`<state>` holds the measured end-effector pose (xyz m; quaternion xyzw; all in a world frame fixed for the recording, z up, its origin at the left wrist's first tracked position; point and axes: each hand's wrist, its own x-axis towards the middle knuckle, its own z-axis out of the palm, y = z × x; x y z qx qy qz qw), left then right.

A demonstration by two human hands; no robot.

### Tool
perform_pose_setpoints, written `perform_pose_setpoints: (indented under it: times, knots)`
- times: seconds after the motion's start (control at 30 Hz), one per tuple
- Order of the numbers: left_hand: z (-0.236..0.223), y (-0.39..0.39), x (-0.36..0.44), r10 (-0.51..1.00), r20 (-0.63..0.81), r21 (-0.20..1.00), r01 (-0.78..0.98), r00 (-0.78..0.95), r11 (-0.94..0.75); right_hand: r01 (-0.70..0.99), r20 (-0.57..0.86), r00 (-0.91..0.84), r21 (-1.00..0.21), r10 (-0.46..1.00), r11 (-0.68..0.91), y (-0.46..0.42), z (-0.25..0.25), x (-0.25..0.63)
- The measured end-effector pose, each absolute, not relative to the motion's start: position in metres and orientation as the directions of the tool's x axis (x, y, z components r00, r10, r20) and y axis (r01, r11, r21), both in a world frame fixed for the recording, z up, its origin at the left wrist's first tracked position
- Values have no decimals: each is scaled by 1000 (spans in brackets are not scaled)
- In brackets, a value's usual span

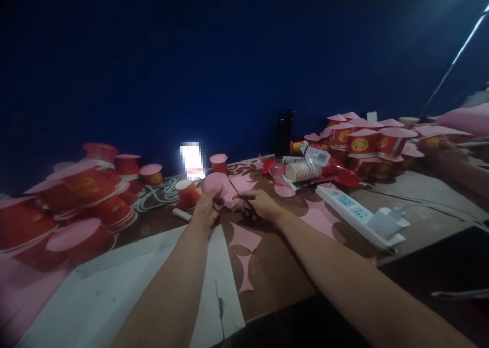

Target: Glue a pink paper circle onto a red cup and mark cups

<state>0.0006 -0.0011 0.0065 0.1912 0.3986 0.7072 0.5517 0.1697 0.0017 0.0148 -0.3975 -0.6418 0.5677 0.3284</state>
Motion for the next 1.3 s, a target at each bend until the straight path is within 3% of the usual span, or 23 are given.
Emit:
perform_pose_setpoints:
  times: [1.3]
  knots:
    - [9, -2, 0, 924, -220, 795, -606, -314, -16, 134, -9, -460, -989, 888, 59, 7, 7, 170]
